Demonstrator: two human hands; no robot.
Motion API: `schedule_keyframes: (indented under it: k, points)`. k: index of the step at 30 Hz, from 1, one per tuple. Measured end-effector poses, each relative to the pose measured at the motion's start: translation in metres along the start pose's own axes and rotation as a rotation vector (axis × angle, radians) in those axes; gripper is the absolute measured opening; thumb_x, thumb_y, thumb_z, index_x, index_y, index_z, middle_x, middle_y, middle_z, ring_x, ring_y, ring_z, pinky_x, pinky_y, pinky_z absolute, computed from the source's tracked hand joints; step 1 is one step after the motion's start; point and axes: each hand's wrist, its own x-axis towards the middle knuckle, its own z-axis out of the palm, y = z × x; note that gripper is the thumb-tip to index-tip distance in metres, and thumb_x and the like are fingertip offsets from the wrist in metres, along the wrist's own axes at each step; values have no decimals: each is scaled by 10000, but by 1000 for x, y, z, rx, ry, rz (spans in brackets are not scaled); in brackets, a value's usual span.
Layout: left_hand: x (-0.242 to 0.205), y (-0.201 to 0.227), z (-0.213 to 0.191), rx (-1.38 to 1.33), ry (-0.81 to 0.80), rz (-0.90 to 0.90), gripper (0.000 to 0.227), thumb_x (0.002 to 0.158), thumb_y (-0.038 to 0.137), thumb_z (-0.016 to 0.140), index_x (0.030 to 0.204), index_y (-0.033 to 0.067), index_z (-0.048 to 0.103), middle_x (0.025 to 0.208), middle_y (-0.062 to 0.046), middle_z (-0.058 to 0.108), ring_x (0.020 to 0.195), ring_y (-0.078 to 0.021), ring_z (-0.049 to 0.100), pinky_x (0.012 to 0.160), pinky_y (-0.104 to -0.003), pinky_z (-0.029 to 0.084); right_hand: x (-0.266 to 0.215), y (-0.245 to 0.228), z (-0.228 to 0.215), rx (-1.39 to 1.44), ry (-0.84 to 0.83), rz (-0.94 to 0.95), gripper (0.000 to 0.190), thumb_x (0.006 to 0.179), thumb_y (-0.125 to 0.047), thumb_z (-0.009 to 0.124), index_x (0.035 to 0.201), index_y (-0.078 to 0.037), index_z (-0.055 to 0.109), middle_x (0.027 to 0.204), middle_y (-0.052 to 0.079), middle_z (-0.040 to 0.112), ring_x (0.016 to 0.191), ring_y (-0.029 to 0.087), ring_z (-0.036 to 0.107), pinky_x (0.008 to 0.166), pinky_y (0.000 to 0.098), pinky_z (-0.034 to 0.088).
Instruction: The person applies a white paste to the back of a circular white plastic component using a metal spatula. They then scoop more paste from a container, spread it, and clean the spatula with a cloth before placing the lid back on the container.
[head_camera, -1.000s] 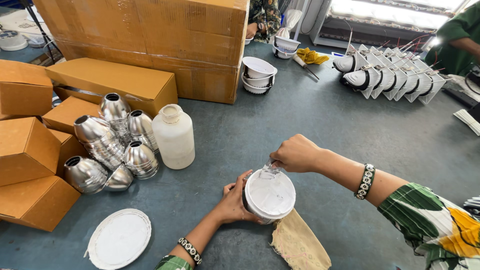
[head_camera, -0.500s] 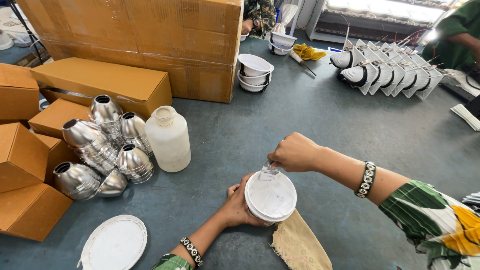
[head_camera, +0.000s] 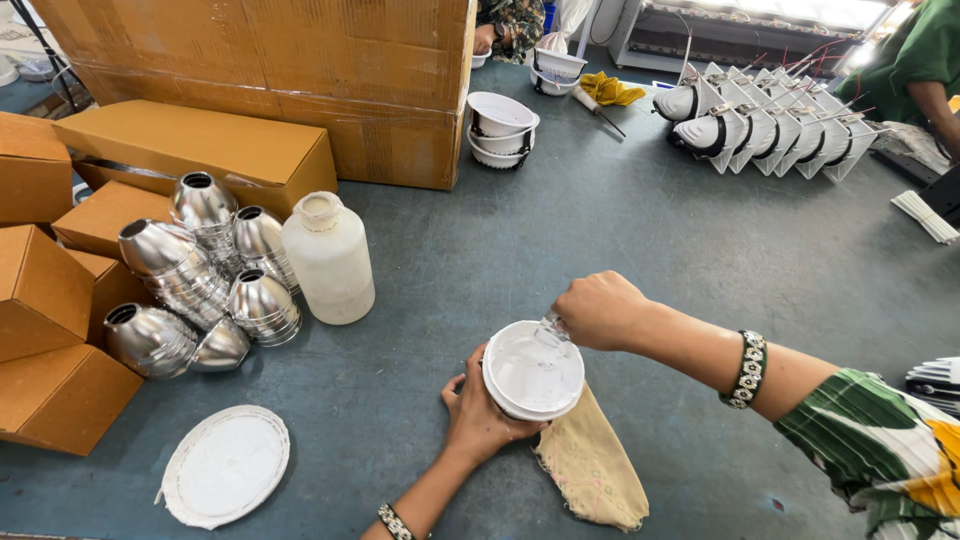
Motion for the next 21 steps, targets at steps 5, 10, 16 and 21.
schedule_keyframes:
  k: [5, 10, 16, 21]
  points:
    - [-13, 3, 6, -23, 20, -52, 1476, 454, 591, 987, 1562, 173, 106, 1536, -62, 463, 1438, -241, 412, 1153, -551, 151, -10, -7, 3, 91, -12, 57, 251, 906, -312, 662, 1124, -237, 763, 885, 84, 752, 847, 285, 723, 734, 439, 572]
    - [22, -30, -36, -143, -202, 212, 1721, 350, 596, 966, 1601, 127, -119, 1650, -121, 352, 1544, -284, 281, 1181, -565, 64, -9, -3, 0, 48, 11, -53, 264, 918, -371, 658, 1108, -230, 774, 864, 63, 761, 827, 266, 728, 726, 432, 564]
    - [63, -40, -39, -107, -531, 325, 1708, 412, 581, 977, 1682, 151, -81, 1641, -108, 372, 1565, -315, 208, 1250, -533, 72, -2, 3, 0, 4, 115, -182, 247, 889, -373, 678, 1015, -190, 785, 796, 108, 737, 761, 326, 711, 667, 460, 549]
    - [50, -29, -22, -123, -415, 329, 1407, 437, 577, 947, 1609, 160, 288, 1559, -57, 485, 1518, -241, 391, 1211, -507, 169, 1, 11, 5, -12, 162, -219, 261, 888, -385, 671, 901, -141, 762, 727, 106, 727, 706, 338, 696, 677, 470, 533]
